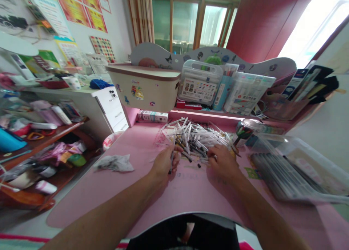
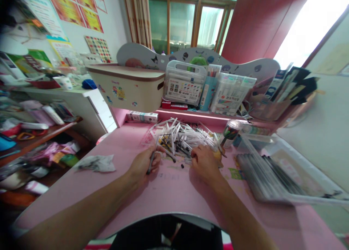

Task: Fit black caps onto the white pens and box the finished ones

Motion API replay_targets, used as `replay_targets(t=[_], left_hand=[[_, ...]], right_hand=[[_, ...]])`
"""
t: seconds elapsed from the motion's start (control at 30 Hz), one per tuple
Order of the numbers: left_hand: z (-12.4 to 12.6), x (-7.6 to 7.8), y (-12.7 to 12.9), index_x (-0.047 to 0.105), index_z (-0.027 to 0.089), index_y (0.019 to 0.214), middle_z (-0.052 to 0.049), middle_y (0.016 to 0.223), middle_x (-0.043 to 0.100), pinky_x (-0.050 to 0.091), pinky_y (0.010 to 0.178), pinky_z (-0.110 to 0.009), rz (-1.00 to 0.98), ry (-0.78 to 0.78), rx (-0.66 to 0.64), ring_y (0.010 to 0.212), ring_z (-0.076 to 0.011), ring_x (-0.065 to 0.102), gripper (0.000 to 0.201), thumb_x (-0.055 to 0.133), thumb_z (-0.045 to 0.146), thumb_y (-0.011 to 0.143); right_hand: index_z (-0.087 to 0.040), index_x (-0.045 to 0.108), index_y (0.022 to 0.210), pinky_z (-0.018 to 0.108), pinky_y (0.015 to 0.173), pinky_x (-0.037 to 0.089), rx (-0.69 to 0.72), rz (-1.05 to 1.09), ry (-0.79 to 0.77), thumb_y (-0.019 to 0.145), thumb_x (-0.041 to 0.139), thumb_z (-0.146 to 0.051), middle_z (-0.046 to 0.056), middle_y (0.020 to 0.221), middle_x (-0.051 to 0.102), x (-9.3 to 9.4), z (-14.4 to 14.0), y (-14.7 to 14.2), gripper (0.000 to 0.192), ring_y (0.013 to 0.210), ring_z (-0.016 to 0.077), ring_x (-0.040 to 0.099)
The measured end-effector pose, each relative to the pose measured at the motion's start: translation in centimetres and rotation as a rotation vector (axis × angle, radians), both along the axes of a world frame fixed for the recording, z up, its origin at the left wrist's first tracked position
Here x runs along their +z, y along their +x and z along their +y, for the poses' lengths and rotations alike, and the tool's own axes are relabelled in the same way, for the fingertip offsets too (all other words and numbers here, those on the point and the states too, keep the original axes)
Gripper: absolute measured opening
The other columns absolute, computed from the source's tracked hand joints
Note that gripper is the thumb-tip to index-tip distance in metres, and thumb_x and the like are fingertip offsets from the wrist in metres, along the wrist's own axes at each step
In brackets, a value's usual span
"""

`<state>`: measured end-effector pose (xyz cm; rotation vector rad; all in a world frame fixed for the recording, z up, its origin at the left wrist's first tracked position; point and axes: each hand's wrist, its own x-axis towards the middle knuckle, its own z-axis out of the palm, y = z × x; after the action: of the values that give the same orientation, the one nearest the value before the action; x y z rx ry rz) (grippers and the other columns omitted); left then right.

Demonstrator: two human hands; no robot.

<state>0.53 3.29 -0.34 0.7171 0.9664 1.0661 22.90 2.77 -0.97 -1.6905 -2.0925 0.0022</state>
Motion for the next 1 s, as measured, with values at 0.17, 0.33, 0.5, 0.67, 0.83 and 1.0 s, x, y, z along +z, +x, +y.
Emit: replay_targets(t=[0.17,0.33,0.5,0.67,0.83,1.0], left_hand=[[0.1,-0.4,-0.2,0.065,0.018,0.085,0.009,0.042,0.035,0.016,0.033,-0.019,0.016,-0.013,-0.068,0.03,-0.0067,0.025,0.025,0.049,0.037,0.085],[-0.1,-0.5,0.1,0.066,0.017,0.089,0.008,0.046,0.041,0.024,0.035,-0.018,0.048,0.046,-0.077,0.033,-0.0066,0.03,0.023,0.052,0.034,0.084],[-0.3,-0.5,0.4,0.064,0.016,0.089,0.004,0.057,0.052,0.034,0.039,-0.017,0.049,0.042,-0.146,0.04,-0.0065,0.043,0.016,0.057,0.027,0.08],[-0.9,-0.3,0.5,0.062,0.018,0.092,0.004,0.059,0.053,0.031,0.037,-0.017,0.033,0.035,-0.28,0.039,-0.0069,0.043,0.015,0.056,0.027,0.081],[-1.8,-0.1,0.7,0.06,0.018,0.098,0.006,0.058,0.05,0.019,0.034,-0.015,0.068,0.091,-0.405,0.037,-0.0042,0.031,0.018,0.053,0.03,0.087],[-2.4,0.0,1.0,0.059,0.018,0.1,0.008,0.055,0.043,0.015,0.034,-0.018,0.061,0.115,-0.436,0.035,-0.0044,0.024,0.018,0.053,0.031,0.088]], right_hand=[[-0.019,0.069,0.074,0.034,0.072,0.031,0.055,-0.154,-0.095,0.075,0.059,-0.014,0.008,0.082,0.063,-0.1,-0.4,-0.8,0.012,0.083,0.0232,0.053],[-0.018,0.07,0.076,0.036,0.074,0.034,0.087,-0.247,-0.094,0.081,0.062,-0.02,0.01,0.084,0.064,-0.5,-0.4,-1.5,0.009,0.085,0.0258,0.054],[-0.018,0.069,0.073,0.036,0.076,0.037,0.11,-0.075,-0.069,0.077,0.061,-0.016,0.009,0.086,0.063,-0.3,-0.4,-1.3,0.01,0.085,0.0239,0.054],[-0.02,0.062,0.073,0.03,0.066,0.041,0.13,0.581,-0.16,0.074,0.064,-0.026,0.001,0.072,0.058,0.5,-0.2,-1.1,0.006,0.068,0.0167,0.053],[-0.021,0.063,0.094,0.025,0.056,0.041,0.09,1.221,-0.268,0.068,0.076,-0.036,-0.002,0.075,0.059,1.1,-0.4,-1.8,0.032,0.062,0.0116,0.051],[-0.021,0.067,0.097,0.026,0.059,0.045,0.096,1.393,-0.295,0.068,0.08,-0.036,-0.001,0.074,0.062,0.9,-0.5,-2.5,0.035,0.063,0.0118,0.054]])
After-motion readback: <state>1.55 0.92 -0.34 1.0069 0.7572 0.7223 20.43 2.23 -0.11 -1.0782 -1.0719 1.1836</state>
